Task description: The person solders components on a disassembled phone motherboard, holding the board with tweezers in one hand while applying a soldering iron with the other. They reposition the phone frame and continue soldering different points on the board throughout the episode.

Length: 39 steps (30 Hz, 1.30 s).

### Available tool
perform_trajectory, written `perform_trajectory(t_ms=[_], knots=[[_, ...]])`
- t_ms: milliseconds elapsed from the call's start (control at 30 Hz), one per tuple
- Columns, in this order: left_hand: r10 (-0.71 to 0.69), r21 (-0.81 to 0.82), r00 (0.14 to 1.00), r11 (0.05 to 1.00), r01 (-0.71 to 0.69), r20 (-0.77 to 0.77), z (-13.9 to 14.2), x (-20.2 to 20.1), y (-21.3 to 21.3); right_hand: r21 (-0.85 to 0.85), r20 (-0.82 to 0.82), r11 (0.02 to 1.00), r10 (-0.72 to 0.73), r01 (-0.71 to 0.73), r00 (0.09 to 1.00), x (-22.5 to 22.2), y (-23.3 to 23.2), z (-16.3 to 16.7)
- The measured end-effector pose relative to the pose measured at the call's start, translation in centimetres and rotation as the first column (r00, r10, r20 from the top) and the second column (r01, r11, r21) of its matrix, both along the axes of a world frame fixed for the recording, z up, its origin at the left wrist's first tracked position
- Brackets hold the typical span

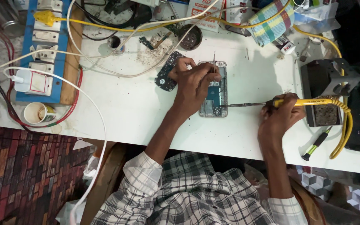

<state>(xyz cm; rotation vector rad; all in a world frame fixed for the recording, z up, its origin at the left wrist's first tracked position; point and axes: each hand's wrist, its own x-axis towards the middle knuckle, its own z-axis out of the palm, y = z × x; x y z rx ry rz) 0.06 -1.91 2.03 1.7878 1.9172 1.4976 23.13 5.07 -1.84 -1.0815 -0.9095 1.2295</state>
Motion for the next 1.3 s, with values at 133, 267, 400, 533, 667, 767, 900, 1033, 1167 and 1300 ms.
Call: perform_trajectory(t_ms=[133, 267, 400, 533, 667, 767, 900, 1033, 1167, 1300], knots=[[-0.002, 0.004, 1.000, 1.000, 0.002, -0.010, 0.0, 0.0, 0.1, -0.053, -0.067, 0.998, -0.047, 0.043, 0.997, -0.2, 0.0, 0.4], [-0.006, 0.000, 1.000, 1.000, 0.006, -0.027, 0.2, 0.1, 0.1, -0.127, -0.091, 0.990, -0.076, 0.064, 0.993, -0.3, 0.0, 0.7], [0.004, 0.013, 0.998, 1.000, -0.003, -0.064, 0.3, 0.2, 0.0, -0.005, -0.062, 1.000, 0.011, -0.011, 0.998, -0.4, 0.1, 0.8], [-0.011, 0.026, 0.998, 1.000, 0.013, -0.066, 0.1, 0.2, 0.0, 0.016, -0.037, 1.000, 0.023, -0.023, 0.999, -0.4, 0.0, 0.6], [-0.033, 0.025, 0.999, 0.999, 0.034, -0.038, 0.0, 0.0, 0.1, 0.070, -0.040, 0.995, 0.068, -0.065, 0.997, -0.3, -0.1, 0.4], [-0.007, 0.031, 0.999, 0.999, 0.009, -0.054, -0.1, 0.2, 0.2, 0.092, -0.033, 0.993, 0.075, -0.072, 0.997, 0.1, -0.3, 0.2], [0.020, 0.007, 0.998, 1.000, -0.019, -0.061, 0.0, 0.4, 0.2, 0.101, -0.023, 0.992, 0.079, -0.077, 0.997, 0.3, -0.2, 0.1], [0.020, 0.014, 0.999, 1.000, -0.020, -0.042, 0.1, 0.4, 0.2, 0.103, -0.031, 0.993, 0.070, -0.066, 0.997, 0.3, 0.0, 0.0], [-0.006, 0.033, 0.999, 0.999, 0.008, -0.050, 0.0, 0.2, 0.2, 0.102, -0.034, 0.993, 0.060, -0.056, 0.998, 0.2, 0.0, -0.1], [-0.037, 0.023, 0.999, 0.999, 0.037, -0.017, -0.1, 0.1, 0.2, 0.099, -0.005, 0.994, 0.048, -0.047, 0.999, 0.3, -0.1, -0.3]])
